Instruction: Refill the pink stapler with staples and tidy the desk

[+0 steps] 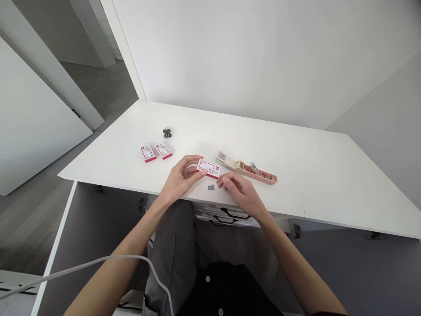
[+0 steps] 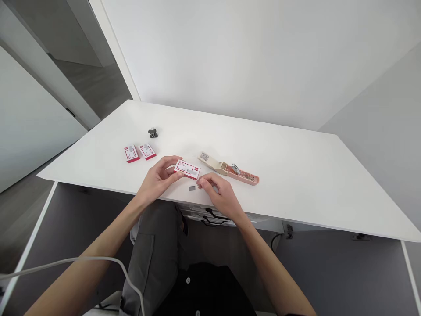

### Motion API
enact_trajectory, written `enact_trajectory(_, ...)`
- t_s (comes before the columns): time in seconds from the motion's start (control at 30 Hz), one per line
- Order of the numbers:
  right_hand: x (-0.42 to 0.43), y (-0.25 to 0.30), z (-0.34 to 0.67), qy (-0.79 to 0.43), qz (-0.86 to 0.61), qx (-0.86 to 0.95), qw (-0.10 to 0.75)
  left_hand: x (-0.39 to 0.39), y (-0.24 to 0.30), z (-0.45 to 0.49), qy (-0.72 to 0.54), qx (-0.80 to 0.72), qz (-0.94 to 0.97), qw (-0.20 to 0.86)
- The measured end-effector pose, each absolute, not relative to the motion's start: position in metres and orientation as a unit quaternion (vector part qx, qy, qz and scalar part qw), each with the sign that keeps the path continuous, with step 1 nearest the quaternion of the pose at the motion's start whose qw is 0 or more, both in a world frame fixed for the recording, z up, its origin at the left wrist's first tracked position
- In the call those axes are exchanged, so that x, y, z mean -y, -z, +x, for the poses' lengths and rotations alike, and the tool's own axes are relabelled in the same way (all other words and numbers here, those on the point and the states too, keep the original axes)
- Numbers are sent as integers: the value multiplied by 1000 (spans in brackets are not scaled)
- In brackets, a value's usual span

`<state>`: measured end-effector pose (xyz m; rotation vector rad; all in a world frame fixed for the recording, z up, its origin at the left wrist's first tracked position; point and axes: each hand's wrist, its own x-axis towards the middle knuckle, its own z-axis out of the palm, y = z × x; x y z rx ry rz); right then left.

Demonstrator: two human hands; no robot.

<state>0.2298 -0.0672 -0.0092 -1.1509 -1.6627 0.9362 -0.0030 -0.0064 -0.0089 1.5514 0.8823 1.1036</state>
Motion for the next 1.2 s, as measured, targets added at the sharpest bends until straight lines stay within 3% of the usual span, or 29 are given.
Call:
enact_trajectory(0.17, 98, 2, 272, -308, -455, 720, 423, -3, 1, -22, -480, -473, 656, 340)
enact_trajectory(0.33, 122, 9, 340, -260, -541, 646, 472, -29, -11, -43, -429, -537, 706, 171)
enact_trajectory(0.6, 114, 34, 397, -224, -656, 483, 535, -86, -30, -70, -230, -529, 809, 117)
enact_trajectory(0.83, 110, 35, 396, -240, -669, 481, 514, -125, -47, -79, -56, -452, 888, 63)
enact_trajectory(1.2, 110, 31, 394, -221, -672, 491, 509, -105, -25, -32, -95, -499, 861, -12)
